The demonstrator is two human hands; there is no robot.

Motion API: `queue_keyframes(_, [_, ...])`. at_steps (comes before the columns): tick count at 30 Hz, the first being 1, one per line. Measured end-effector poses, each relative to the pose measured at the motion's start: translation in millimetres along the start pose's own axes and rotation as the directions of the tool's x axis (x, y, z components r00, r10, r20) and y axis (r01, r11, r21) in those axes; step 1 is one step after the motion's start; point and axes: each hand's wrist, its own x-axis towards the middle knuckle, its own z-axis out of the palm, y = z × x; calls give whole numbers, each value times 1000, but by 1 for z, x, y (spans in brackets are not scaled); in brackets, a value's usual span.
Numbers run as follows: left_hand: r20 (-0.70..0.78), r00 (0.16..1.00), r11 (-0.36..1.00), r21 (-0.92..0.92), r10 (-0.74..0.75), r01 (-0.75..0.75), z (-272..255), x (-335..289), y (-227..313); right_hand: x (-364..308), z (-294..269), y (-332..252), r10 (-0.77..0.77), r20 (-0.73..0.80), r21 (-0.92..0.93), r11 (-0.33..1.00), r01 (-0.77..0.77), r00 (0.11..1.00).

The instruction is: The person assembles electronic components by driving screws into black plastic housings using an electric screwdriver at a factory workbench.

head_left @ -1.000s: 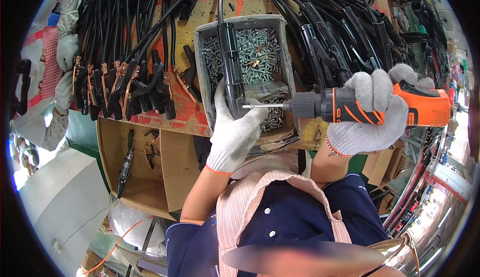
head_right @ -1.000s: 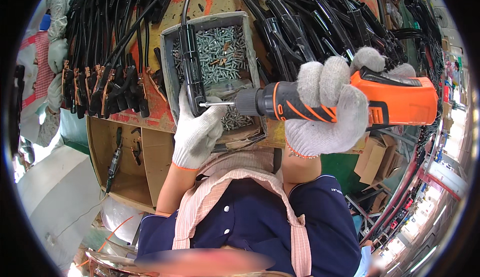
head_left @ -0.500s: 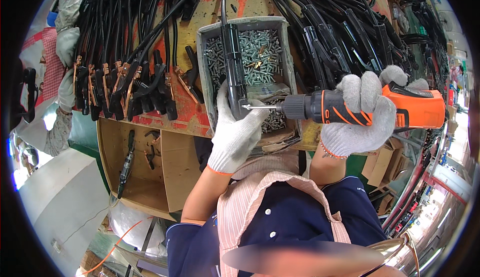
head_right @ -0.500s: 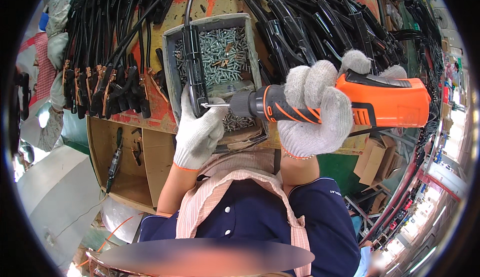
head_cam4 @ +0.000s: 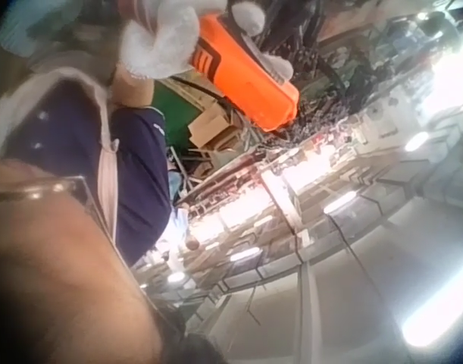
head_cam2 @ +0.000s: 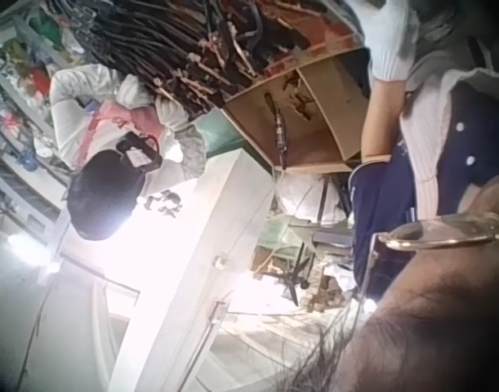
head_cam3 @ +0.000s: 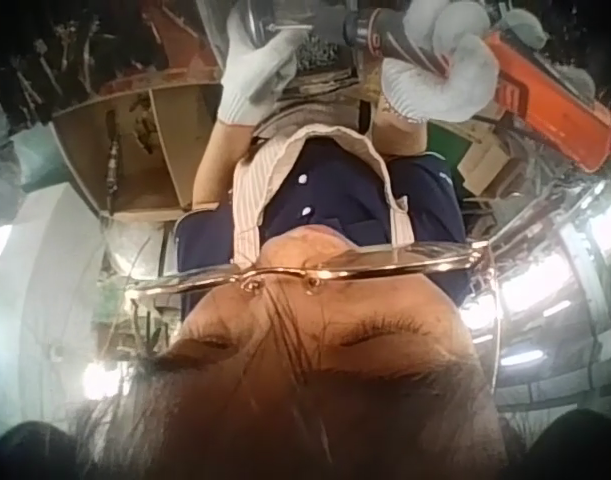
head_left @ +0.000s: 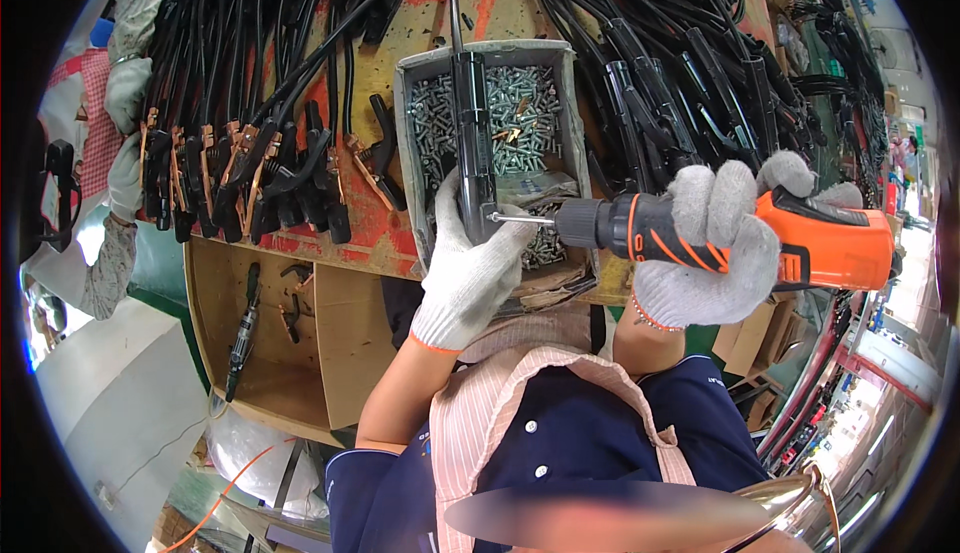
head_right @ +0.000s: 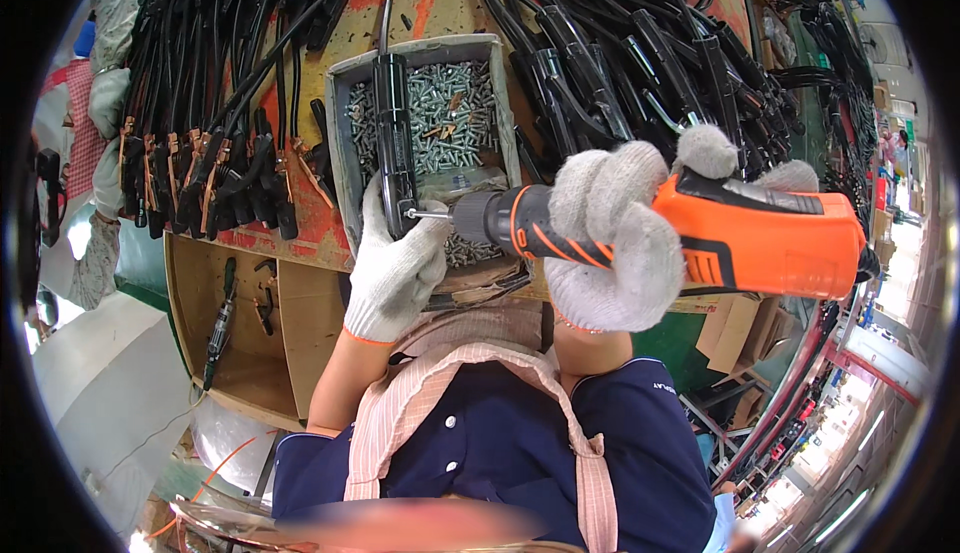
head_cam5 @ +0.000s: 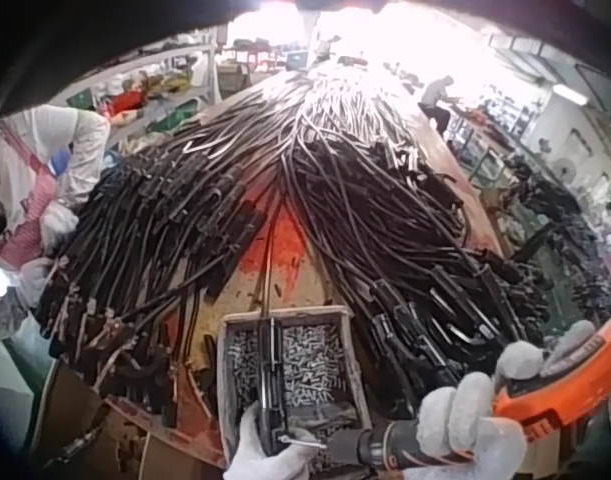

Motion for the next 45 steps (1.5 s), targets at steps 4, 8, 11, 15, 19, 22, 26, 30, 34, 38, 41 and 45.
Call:
queue_keyframes(4, [31, 999, 999, 36, -13, 12, -4, 1, -1, -2, 16, -5, 89, -50, -41, 995, -91, 995])
queue_keyframes(8, [57, 998, 999, 49, -12, 9, -8, 4, -3, 1, 32, 1, 84, 58, -270, 961, -66, 995])
queue_keyframes(11, [56, 996, 995, 74, -68, 64, -7, 3, 3, 2, 33, 4, 124, 102, -309, 947, -87, 987])
queue_keyframes(15, [78, 997, 999, 20, -29, 28, -12, 8, -6, 1, 38, 6, 181, 102, -252, 956, -151, 978])
queue_keyframes(19, [67, 997, 999, 20, -28, 26, -12, 7, -4, 5, 39, 9, 177, 142, -291, 948, -130, 974])
queue_keyframes(22, [78, 996, 999, 8, -47, 47, -14, 9, -5, 4, 32, 16, 151, 116, -271, 956, -114, 982])
queue_keyframes(26, [64, 996, 998, 14, -61, 60, -14, 6, -3, 7, 27, 18, 192, 218, -147, 976, -163, 957])
queue_keyframes(30, [57, 998, 999, 37, -35, 33, -14, 4, 0, 8, 24, 23, 14, 390, -123, 992, 37, 921])
queue_keyframes(34, [100, 995, 996, 83, 8, -16, -6, 1, -1, -7, 7, 4, 207, 26, -396, 900, -180, 978])
queue_keyframes(38, [54, 994, 987, 123, 96, -102, -5, -9, -1, -7, 12, -12, 207, -126, -105, 970, -220, 970])
queue_keyframes(41, [73, 995, 997, 34, 73, -75, 5, -13, 2, -3, -34, -58, 223, -212, 254, 953, -166, 952])
queue_keyframes(45, [194, 976, 973, 183, 101, -137, 53, -27, 5, -1, -90, -99, -168, -381, -67, 986, 154, 909])
